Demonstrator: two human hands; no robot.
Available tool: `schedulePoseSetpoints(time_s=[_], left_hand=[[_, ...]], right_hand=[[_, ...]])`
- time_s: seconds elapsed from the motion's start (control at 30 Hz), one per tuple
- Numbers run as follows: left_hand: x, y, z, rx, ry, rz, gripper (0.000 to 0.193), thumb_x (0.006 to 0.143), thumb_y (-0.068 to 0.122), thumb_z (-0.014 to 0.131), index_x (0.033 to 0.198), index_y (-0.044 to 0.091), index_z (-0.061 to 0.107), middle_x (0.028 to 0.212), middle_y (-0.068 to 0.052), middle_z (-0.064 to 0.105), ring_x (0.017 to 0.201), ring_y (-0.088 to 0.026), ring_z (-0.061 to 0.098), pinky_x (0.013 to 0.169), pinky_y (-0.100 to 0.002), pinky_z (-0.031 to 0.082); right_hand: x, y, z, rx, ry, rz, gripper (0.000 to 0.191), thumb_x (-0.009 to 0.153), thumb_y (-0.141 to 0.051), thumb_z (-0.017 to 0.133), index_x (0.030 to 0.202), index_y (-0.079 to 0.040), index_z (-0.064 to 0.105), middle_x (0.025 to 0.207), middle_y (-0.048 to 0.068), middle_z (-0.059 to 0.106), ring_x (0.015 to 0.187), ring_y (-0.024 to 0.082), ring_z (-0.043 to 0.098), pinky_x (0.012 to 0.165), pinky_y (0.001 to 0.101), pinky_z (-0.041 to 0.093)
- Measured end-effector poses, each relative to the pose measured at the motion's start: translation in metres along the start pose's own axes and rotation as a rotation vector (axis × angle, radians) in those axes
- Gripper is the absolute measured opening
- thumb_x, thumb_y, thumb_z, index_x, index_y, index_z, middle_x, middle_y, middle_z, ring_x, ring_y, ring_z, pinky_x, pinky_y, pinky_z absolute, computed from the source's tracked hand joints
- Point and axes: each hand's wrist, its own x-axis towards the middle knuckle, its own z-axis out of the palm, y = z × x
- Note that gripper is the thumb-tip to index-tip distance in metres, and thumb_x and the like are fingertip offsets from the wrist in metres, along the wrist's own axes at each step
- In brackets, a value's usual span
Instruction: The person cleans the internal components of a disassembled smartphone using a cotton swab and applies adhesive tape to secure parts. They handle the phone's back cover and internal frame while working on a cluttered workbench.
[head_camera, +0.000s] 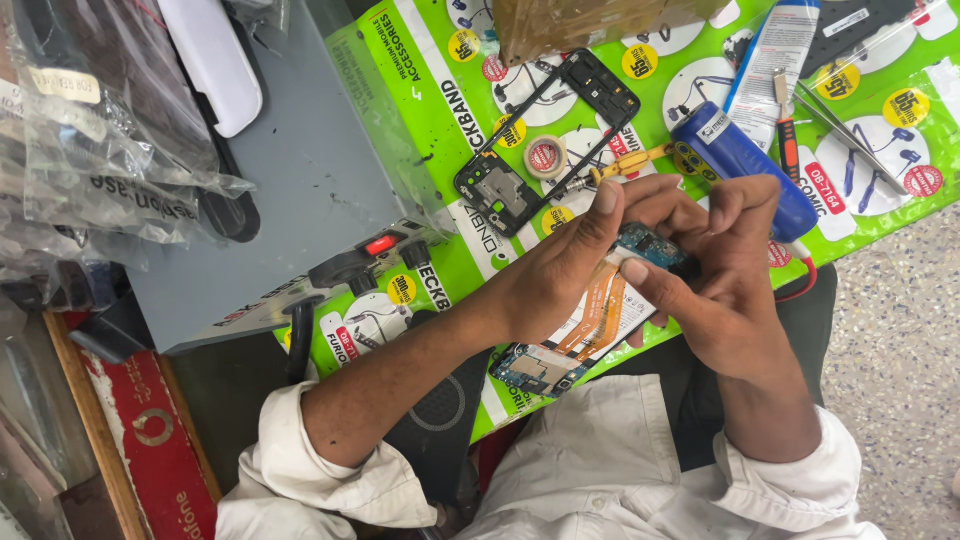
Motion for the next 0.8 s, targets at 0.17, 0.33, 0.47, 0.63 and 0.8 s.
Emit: schedulePoseSetpoints(time_s=[0.17,0.33,0.47,0.63,0.8], left_hand=[[-0.001,0.000,0.000,-0.153,-0.082,0.033,0.091,0.111,0.069,0.011,0.156,-0.006,0.036,0.148,-0.019,0.051,0.145,-0.026,0.048,0.131,-0.037,0.037],[-0.001,-0.002,0.001,-0.163,-0.073,0.032,0.092,0.110,0.068,0.013,0.164,-0.005,0.029,0.149,-0.018,0.050,0.146,-0.025,0.046,0.131,-0.038,0.036],[-0.002,-0.002,0.001,-0.146,-0.064,0.057,0.090,0.112,0.067,0.013,0.158,-0.007,0.033,0.146,-0.018,0.052,0.146,-0.026,0.048,0.129,-0.036,0.037],[0.001,0.003,0.003,-0.025,-0.020,0.042,0.092,0.109,0.068,0.011,0.157,-0.006,0.034,0.153,-0.018,0.052,0.153,-0.028,0.041,0.130,-0.039,0.032],[0.003,0.007,0.002,0.031,-0.022,0.061,0.097,0.104,0.072,0.007,0.149,-0.007,0.042,0.150,-0.021,0.050,0.156,-0.028,0.028,0.127,-0.038,0.027]], right_hand=[[-0.005,-0.004,-0.010,0.145,-0.036,0.092,0.059,0.085,0.016,0.059,0.122,-0.017,0.026,0.121,0.023,0.057,0.106,0.022,0.062,0.061,0.0173,0.052],[-0.008,0.001,-0.010,0.128,-0.021,0.064,0.057,0.087,0.014,0.060,0.121,-0.017,0.027,0.117,0.023,0.059,0.101,0.020,0.061,0.061,0.0151,0.049],[-0.008,0.007,-0.009,0.100,-0.001,0.046,0.057,0.091,0.012,0.065,0.120,-0.017,0.027,0.109,0.020,0.058,0.092,0.018,0.061,0.061,0.0164,0.049],[-0.006,0.012,-0.004,0.032,-0.005,-0.054,0.056,0.094,0.011,0.067,0.120,-0.017,0.026,0.111,0.017,0.057,0.103,0.018,0.061,0.094,0.0270,0.051],[-0.001,0.003,-0.003,-0.011,-0.016,0.008,0.058,0.091,0.011,0.067,0.119,-0.018,0.025,0.116,0.018,0.058,0.107,0.019,0.061,0.085,0.0250,0.052]])
